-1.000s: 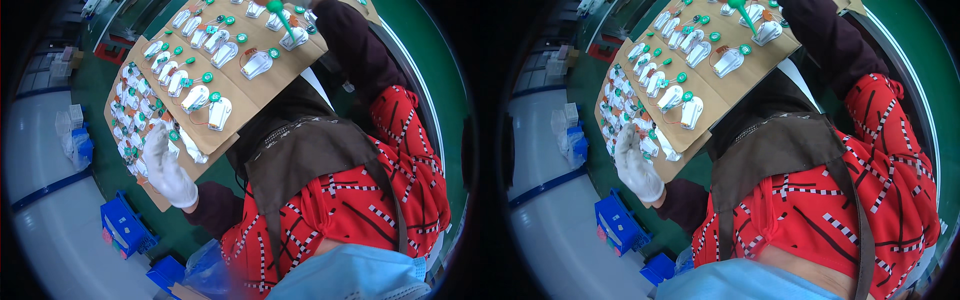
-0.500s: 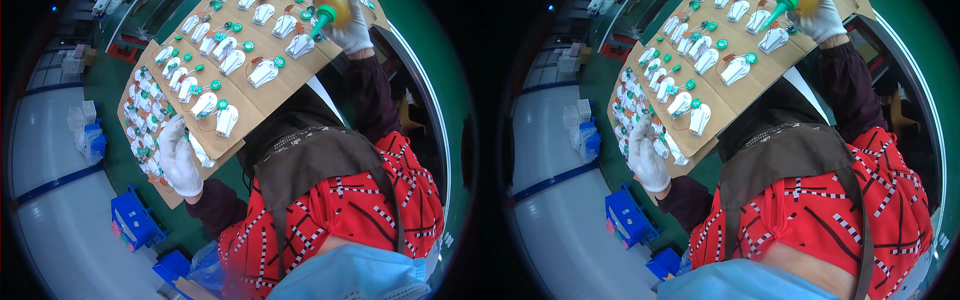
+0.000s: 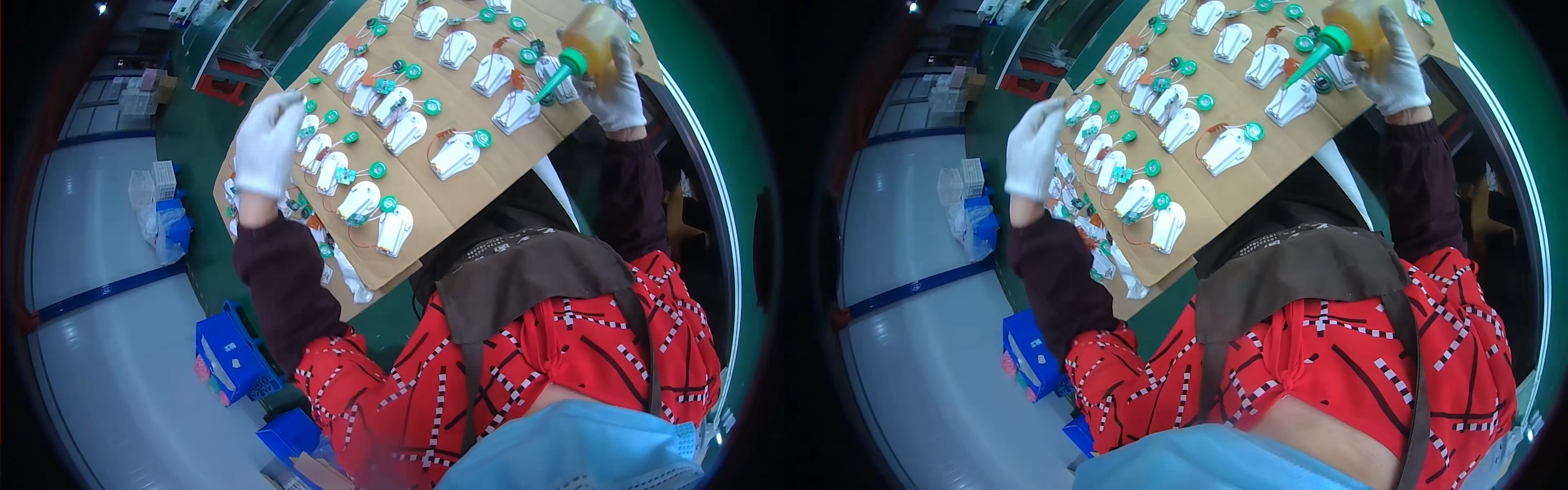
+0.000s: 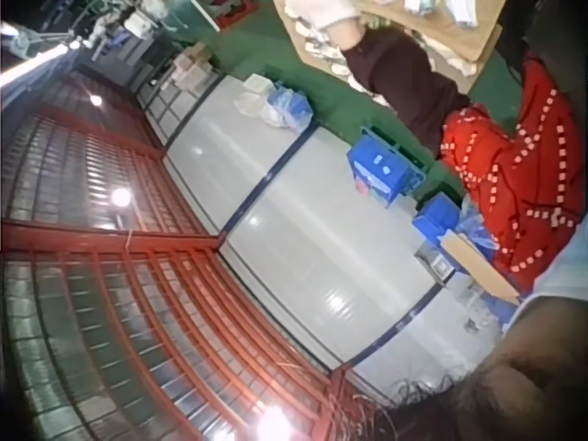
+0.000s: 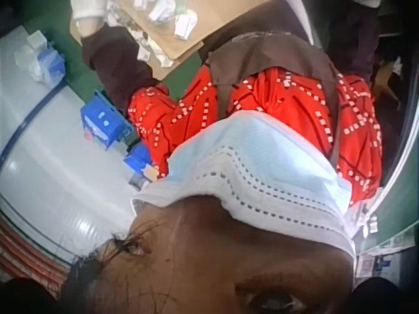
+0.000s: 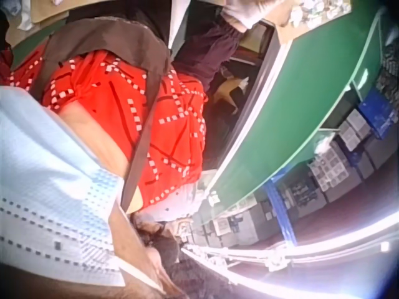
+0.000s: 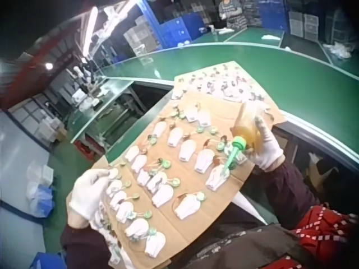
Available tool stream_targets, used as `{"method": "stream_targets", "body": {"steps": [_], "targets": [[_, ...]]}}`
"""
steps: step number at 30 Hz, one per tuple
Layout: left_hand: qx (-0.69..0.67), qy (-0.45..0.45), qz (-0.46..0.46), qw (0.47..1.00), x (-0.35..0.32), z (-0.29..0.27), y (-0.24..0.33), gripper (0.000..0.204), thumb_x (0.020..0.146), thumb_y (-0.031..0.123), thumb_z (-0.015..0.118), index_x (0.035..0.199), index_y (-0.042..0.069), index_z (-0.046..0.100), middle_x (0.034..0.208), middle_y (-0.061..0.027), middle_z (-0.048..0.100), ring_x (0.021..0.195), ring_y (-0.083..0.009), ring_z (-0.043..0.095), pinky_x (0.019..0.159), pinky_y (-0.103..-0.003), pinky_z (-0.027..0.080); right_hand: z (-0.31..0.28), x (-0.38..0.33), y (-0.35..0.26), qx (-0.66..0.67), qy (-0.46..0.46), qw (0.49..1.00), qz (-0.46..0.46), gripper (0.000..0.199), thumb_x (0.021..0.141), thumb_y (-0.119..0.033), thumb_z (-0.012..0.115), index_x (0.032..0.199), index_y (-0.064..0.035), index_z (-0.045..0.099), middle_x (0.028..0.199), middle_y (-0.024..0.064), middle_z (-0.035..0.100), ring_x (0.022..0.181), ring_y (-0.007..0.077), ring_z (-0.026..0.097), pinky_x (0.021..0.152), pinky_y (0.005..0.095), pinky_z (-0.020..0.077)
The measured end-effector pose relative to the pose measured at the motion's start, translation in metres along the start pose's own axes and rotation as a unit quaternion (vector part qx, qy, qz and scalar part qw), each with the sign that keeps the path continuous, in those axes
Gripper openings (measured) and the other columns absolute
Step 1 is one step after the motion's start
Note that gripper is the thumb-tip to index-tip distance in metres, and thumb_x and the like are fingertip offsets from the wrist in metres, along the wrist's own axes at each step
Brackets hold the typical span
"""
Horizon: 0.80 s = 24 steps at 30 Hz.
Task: Filling small plastic components arranged on a cardboard sheet with a liquid using a squeeze bottle.
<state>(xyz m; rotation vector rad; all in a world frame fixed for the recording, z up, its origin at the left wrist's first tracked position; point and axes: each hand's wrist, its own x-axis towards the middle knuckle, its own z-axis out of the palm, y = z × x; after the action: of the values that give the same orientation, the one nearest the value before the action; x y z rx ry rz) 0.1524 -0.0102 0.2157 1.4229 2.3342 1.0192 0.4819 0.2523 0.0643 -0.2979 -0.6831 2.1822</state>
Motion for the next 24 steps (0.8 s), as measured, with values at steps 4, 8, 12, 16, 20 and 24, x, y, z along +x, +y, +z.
{"method": "stream_targets", "body": {"steps": [4, 8, 12, 16, 20, 24], "targets": [[0.080, -0.036, -0.028, 0.996, 0.102, 0.003, -0.066, 0.031, 0.080, 0.025, 0.059, 0.101, 0.002, 0.065, 0.097, -0.0121, 0.067, 0.088, -0.0183, 0.063, 0.080, -0.028, 0.046, 0.006, 0.021, -0.011, -0.056, 0.036, 0.997, -0.033, 0.048, 0.084, -0.039, 0.063, 0.120, -0.0111, 0.047, 0.107, 0.0014, 0.056, 0.083, 0.0119, 0.052, 0.066, 0.0265, 0.0441], [0.265, -0.124, -0.033, 0.956, 0.168, 0.011, -0.124, 0.034, 0.078, 0.023, 0.059, 0.107, 0.006, 0.064, 0.105, -0.0119, 0.065, 0.098, -0.0228, 0.061, 0.086, -0.031, 0.045, 0.027, 0.054, -0.002, -0.084, -0.016, 0.995, -0.049, 0.047, 0.085, -0.037, 0.062, 0.118, -0.0075, 0.046, 0.107, 0.0048, 0.054, 0.082, 0.0150, 0.051, 0.066, 0.0274, 0.0430], [0.340, -0.169, -0.070, 0.922, 0.216, 0.045, -0.159, 0.034, 0.076, 0.027, 0.061, 0.104, 0.008, 0.066, 0.104, -0.0118, 0.065, 0.097, -0.0247, 0.062, 0.086, -0.032, 0.046, 0.033, 0.079, -0.006, -0.138, -0.034, 0.988, -0.060, 0.046, 0.087, -0.035, 0.060, 0.117, -0.0033, 0.045, 0.104, 0.0088, 0.055, 0.078, 0.0175, 0.052, 0.064, 0.0282, 0.0426], [0.331, -0.189, -0.096, 0.920, 0.211, 0.080, -0.156, 0.039, 0.071, 0.035, 0.064, 0.101, 0.010, 0.068, 0.101, -0.0135, 0.065, 0.095, -0.0273, 0.062, 0.086, -0.033, 0.046, 0.038, 0.115, 0.002, -0.158, -0.092, 0.983, -0.029, 0.047, 0.087, -0.037, 0.060, 0.117, -0.0036, 0.046, 0.103, 0.0080, 0.055, 0.078, 0.0168, 0.053, 0.062, 0.0278, 0.0429], [0.380, -0.160, -0.085, 0.907, 0.192, 0.085, -0.153, 0.032, 0.073, 0.031, 0.063, 0.095, 0.008, 0.068, 0.102, -0.0156, 0.064, 0.097, -0.0289, 0.061, 0.086, -0.036, 0.046, 0.119, 0.138, 0.057, -0.144, 0.027, 0.988, -0.038, 0.048, 0.084, -0.048, 0.059, 0.112, -0.0090, 0.053, 0.096, 0.0064, 0.063, 0.073, 0.0145, 0.060, 0.049, 0.0219, 0.0457], [0.431, -0.137, -0.054, 0.890, 0.190, 0.081, -0.177, 0.028, 0.078, 0.029, 0.059, 0.096, 0.009, 0.066, 0.102, -0.0149, 0.064, 0.098, -0.0298, 0.060, 0.084, -0.039, 0.047, 0.141, 0.168, 0.088, -0.167, -0.055, 0.984, -0.007, 0.041, 0.085, -0.038, 0.060, 0.115, -0.0105, 0.052, 0.097, 0.0029, 0.062, 0.078, 0.0119, 0.060, 0.058, 0.0216, 0.0465]]}}
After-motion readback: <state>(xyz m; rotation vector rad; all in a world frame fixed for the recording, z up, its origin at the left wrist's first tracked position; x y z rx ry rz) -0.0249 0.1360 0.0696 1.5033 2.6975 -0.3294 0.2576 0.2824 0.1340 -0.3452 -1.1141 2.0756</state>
